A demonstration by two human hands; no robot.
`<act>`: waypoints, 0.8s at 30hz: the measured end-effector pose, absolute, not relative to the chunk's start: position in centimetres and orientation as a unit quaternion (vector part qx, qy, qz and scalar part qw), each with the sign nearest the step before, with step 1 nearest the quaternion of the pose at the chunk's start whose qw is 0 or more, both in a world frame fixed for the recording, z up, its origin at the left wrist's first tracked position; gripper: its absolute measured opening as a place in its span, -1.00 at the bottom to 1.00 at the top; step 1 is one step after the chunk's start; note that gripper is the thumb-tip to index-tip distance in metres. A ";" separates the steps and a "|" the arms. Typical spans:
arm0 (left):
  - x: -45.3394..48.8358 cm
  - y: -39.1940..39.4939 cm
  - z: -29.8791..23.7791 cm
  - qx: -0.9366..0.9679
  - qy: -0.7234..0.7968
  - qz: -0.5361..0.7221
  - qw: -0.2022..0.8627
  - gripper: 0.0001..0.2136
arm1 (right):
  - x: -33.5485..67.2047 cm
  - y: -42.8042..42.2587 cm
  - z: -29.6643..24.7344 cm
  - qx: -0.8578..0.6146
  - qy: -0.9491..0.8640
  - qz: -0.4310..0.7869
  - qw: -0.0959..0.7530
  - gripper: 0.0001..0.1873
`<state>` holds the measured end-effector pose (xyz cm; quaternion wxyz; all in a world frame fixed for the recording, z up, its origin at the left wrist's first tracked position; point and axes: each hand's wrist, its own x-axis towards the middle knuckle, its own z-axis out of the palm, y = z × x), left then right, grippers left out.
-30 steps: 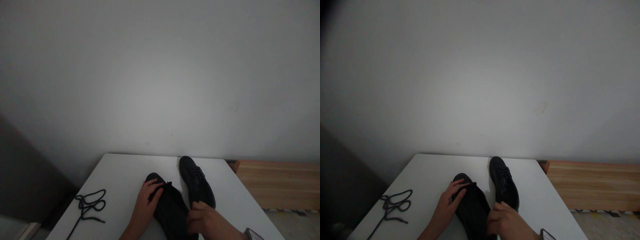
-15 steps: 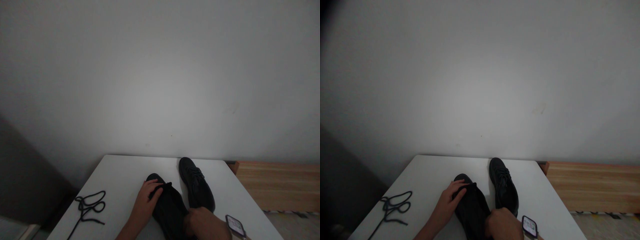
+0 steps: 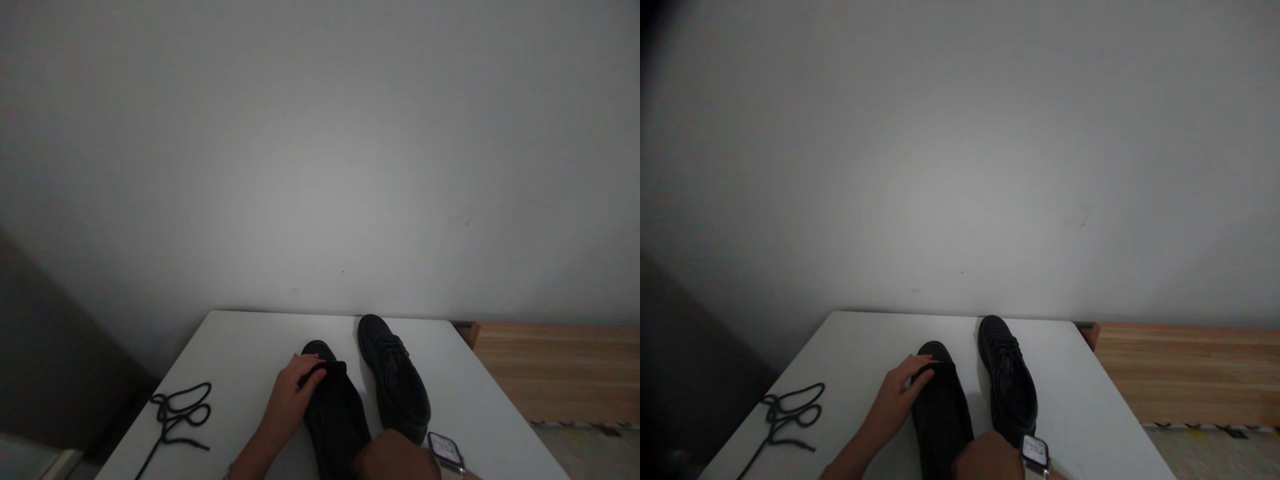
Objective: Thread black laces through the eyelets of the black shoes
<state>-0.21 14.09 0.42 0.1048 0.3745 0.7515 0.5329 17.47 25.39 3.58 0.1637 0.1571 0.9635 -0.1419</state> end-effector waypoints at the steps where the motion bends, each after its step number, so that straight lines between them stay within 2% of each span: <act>1: -0.2 14.2 0.5 0.375 0.751 0.533 0.105 -0.80 | 17.3 25.1 3.6 0.174 0.960 -0.133 0.174 -0.65; 6: 0.0 14.1 0.7 0.372 0.754 0.530 0.112 -0.81 | 17.3 25.0 5.1 0.205 0.949 -0.121 0.205 -0.64; 11: 1.5 13.0 1.1 0.380 0.757 0.515 0.131 -0.79 | 17.6 25.6 5.1 0.091 0.973 -0.137 0.163 -0.50; 13: 2.4 12.2 1.0 0.391 0.757 0.505 0.139 -0.78 | 17.4 25.3 4.2 0.076 0.976 -0.145 0.140 -0.51; 16: 3.7 11.3 0.1 0.424 0.754 0.483 0.135 -0.61 | 17.2 25.0 3.5 0.097 0.976 -0.163 0.111 -0.57; 19: 4.3 10.8 -1.3 0.461 0.742 0.476 0.099 -0.50 | 17.6 25.6 4.7 0.041 0.969 -0.227 0.088 -0.58; 21: 4.3 10.8 -2.0 0.482 0.727 0.482 0.086 -0.46 | 18.0 26.4 6.2 -0.002 0.951 -0.304 0.054 -0.62; 24: 4.1 10.7 -1.8 0.486 0.718 0.488 0.101 -0.41 | 18.1 27.2 7.0 0.087 0.935 -0.334 -0.074 -0.69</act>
